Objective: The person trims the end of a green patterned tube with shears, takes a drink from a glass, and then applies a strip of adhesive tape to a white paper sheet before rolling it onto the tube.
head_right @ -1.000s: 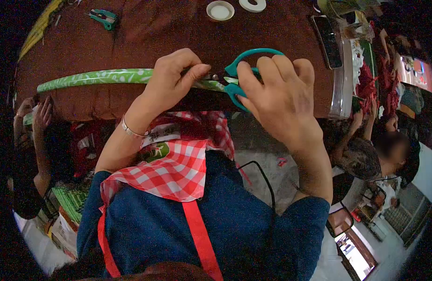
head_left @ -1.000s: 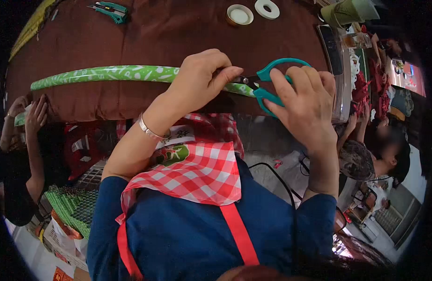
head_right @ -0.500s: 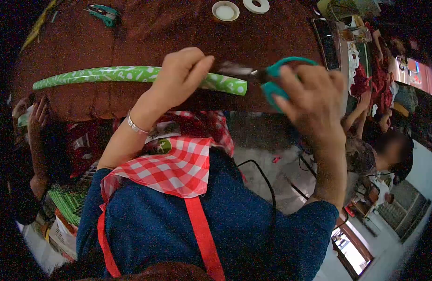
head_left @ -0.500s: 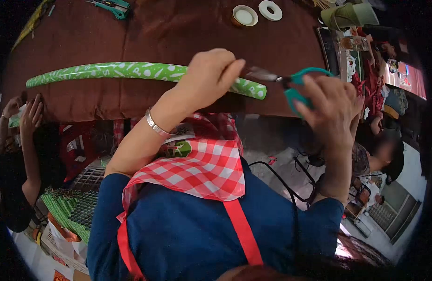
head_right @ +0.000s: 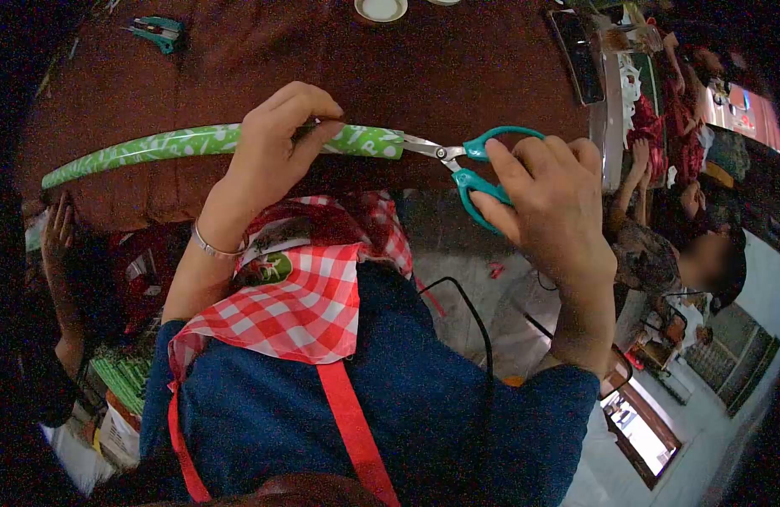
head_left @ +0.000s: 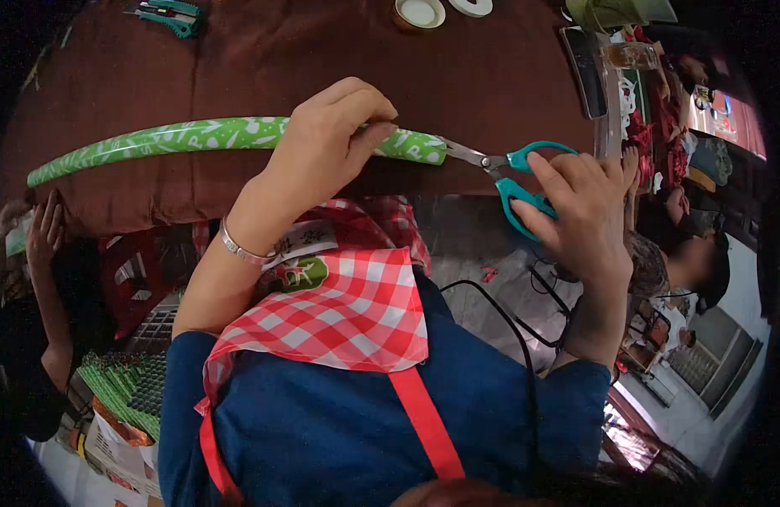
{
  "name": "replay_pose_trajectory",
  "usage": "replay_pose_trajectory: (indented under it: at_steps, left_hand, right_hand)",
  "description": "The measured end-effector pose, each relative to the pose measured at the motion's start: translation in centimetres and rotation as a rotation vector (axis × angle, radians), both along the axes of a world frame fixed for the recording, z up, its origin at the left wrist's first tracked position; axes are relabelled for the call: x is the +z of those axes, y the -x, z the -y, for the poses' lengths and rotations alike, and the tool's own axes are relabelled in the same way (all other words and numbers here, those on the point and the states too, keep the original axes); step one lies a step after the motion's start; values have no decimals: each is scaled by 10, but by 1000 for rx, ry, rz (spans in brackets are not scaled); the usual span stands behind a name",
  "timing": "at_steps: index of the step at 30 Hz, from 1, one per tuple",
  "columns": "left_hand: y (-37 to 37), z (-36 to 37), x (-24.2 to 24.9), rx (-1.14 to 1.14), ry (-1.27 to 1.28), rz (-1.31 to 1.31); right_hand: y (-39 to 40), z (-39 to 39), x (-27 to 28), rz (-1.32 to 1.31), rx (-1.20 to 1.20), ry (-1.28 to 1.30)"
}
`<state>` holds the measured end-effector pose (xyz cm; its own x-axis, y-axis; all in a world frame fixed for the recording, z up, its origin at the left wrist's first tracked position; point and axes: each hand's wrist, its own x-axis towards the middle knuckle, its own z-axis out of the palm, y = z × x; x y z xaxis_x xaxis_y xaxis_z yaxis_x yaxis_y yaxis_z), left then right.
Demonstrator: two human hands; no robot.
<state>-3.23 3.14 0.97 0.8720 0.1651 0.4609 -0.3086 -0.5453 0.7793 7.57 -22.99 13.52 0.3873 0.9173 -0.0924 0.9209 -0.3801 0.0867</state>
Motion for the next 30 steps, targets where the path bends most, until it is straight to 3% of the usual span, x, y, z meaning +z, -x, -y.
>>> replay_pose_trajectory:
  at_steps: [14,30]
  left_hand:
    - [9,4,5,-67,-95,-154]
    - [7,8,-1,-31,-76,-65]
  right_hand:
    - [-5,-4,-6,-80,30,-29]
    - [-12,-9,-11,-98,41,-13]
